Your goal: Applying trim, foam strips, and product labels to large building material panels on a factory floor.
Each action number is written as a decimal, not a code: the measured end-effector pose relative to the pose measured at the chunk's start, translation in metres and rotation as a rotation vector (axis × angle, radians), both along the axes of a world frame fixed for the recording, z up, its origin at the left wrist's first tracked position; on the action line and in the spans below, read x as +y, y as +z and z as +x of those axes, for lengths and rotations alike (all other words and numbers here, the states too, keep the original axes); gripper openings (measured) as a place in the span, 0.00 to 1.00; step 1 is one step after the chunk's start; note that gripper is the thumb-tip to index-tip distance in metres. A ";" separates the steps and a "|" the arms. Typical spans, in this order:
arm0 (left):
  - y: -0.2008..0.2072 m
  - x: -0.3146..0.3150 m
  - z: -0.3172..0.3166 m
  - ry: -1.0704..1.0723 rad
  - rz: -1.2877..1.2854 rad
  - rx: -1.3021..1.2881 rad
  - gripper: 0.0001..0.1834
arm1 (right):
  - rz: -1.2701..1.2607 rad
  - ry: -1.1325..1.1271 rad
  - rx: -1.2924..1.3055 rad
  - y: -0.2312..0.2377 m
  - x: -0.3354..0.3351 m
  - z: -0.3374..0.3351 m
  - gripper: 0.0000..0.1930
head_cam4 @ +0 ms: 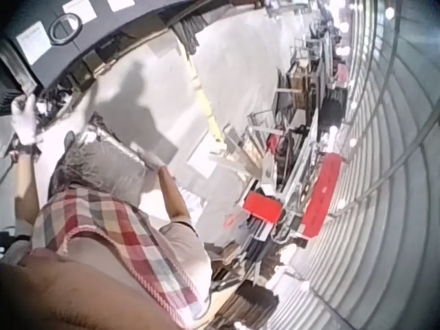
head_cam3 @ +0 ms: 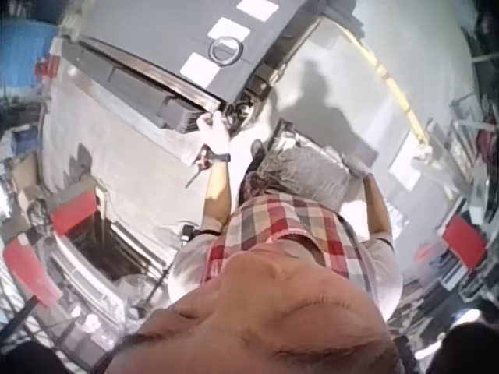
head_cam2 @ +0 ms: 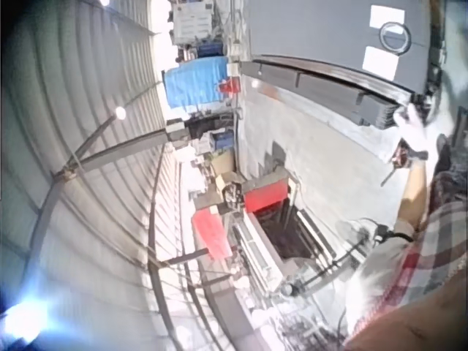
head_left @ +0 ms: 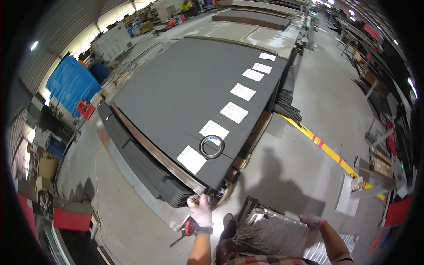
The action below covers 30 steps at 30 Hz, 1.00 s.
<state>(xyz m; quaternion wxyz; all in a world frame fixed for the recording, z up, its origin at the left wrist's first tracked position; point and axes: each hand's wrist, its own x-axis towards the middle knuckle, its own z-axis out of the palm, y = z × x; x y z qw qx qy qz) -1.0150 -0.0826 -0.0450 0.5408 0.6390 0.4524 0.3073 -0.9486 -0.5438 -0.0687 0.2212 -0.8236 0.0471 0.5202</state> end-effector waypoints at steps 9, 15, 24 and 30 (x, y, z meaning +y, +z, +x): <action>-0.012 -0.010 0.025 0.010 -0.101 -0.219 0.29 | 0.209 0.367 -0.246 -0.068 -0.030 0.073 0.21; 0.054 -0.022 0.016 -0.231 0.461 0.047 0.27 | 0.375 0.459 -0.886 0.064 0.163 0.125 0.18; 0.042 0.057 0.118 -0.719 0.965 0.920 0.35 | 0.548 0.896 -1.286 0.102 0.398 0.187 0.14; 0.045 0.048 0.122 -0.686 0.947 0.859 0.40 | 1.193 -0.837 -0.562 0.114 0.331 0.148 0.23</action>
